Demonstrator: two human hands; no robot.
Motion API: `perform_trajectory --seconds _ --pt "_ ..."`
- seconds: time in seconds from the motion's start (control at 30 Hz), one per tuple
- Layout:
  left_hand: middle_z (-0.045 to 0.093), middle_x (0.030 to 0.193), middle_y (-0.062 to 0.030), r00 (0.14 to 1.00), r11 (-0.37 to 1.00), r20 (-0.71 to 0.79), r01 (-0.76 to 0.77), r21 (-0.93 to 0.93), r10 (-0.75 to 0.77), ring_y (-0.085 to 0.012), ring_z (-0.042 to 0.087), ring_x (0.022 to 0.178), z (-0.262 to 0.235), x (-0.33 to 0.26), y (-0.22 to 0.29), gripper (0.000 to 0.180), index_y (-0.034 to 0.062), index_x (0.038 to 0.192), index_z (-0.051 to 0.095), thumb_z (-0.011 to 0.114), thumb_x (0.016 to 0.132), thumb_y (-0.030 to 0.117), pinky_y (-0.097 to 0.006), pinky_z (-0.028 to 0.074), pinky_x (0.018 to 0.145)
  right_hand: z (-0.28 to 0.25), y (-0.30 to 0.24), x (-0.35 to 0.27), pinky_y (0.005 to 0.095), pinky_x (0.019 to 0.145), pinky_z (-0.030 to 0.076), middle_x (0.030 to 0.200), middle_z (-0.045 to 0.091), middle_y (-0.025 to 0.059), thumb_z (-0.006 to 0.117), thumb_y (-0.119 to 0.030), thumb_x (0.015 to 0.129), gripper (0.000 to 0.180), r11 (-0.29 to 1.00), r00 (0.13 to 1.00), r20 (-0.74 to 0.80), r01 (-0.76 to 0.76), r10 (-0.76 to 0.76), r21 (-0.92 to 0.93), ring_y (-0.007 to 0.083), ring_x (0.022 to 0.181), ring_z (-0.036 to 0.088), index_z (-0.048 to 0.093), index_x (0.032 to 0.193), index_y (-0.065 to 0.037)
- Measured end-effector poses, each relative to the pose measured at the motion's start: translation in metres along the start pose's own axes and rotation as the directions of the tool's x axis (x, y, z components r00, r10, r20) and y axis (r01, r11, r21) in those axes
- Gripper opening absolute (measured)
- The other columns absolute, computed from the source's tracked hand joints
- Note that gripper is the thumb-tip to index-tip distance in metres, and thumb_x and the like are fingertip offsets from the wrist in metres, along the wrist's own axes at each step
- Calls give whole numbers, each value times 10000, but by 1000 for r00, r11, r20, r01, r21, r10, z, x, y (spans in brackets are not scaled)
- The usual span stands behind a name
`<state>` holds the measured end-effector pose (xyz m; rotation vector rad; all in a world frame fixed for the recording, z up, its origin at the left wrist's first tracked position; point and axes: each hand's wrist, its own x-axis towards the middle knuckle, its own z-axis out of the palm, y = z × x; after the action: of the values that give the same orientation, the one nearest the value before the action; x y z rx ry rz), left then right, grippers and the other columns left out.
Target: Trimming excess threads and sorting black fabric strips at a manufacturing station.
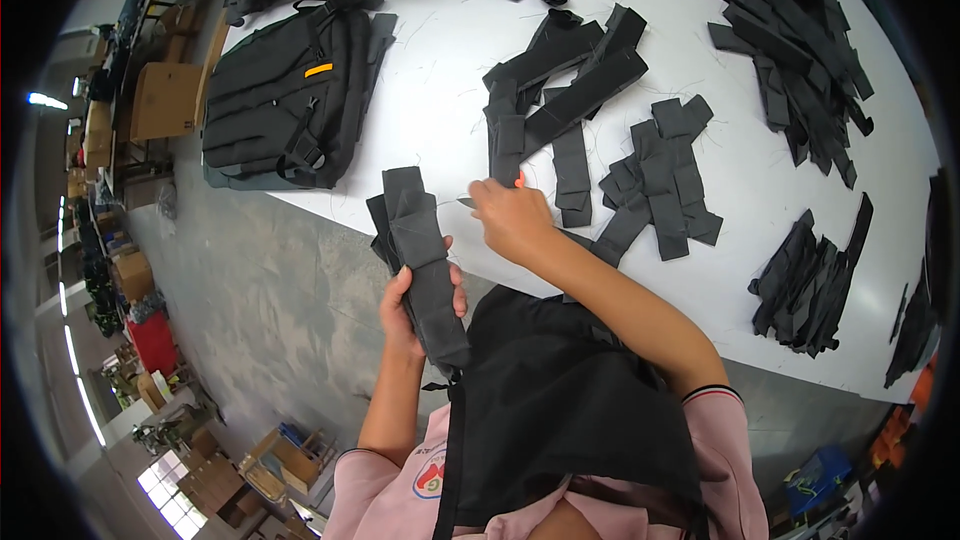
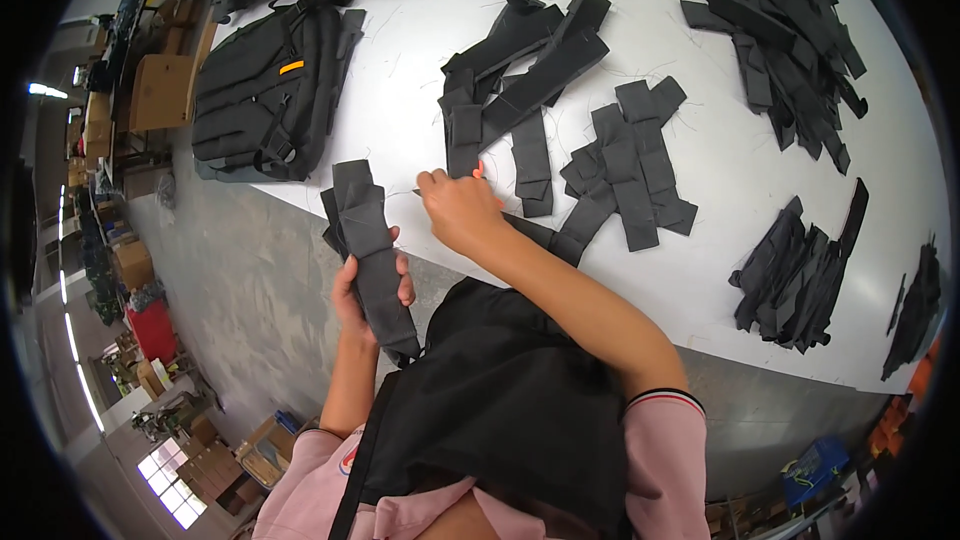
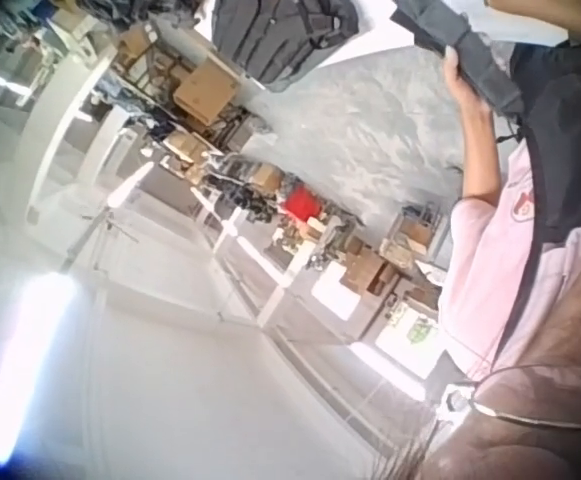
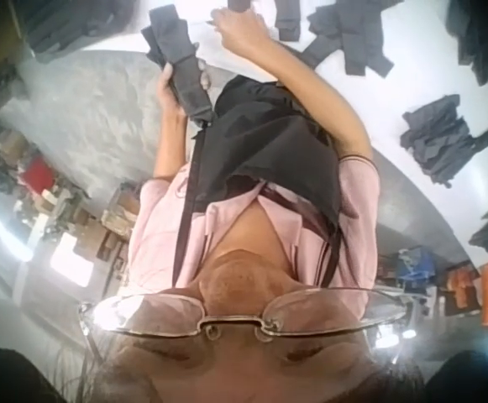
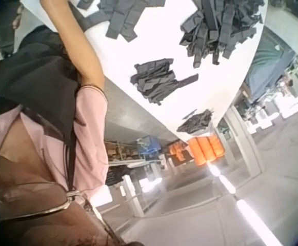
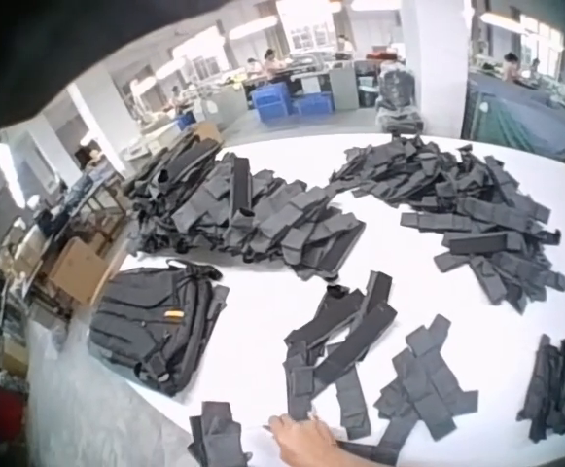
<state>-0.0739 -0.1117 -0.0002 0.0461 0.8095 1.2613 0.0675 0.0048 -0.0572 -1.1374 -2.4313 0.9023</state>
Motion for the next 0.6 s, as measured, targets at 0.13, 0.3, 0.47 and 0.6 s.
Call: perform_trajectory --seconds 0.13,0.3,0.47,0.6 --pt "547 917 -185 999 1000 -20 -27 -9 27 -270 578 649 -3 -4 8 629 -52 1298 312 446 857 375 -351 484 586 -25 -7 -22 375 473 440 818 552 94 599 -119 773 173 993 996 -42 -70 75 92 292 604 588 487 882 -43" --pt "544 911 -185 1000 1000 0 -21 11 21 -269 579 646 5 -3 13 641 -49 1296 317 464 843 379 -350 473 580 -12 -19 3 379 452 426 818 544 98 609 -123 768 183 998 999 -42 29 -26 53 285 601 588 478 869 -45" --pt "534 915 -181 999 993 -4 -48 104 49 -249 548 610 3 -3 16 678 -24 1305 314 483 826 426 -333 442 540 -4 -13 10 374 448 419 777 539 94 602 -124 774 178 999 1000 3 21 -21 -31 284 593 590 472 867 -46" --pt "560 869 -136 990 940 -54 -103 326 128 -204 544 631 -9 23 39 614 -54 1212 426 487 832 424 -294 439 600 -7 15 -18 358 483 427 772 562 83 630 -147 763 239 945 969 -112 -184 221 272 239 570 577 493 928 -41"
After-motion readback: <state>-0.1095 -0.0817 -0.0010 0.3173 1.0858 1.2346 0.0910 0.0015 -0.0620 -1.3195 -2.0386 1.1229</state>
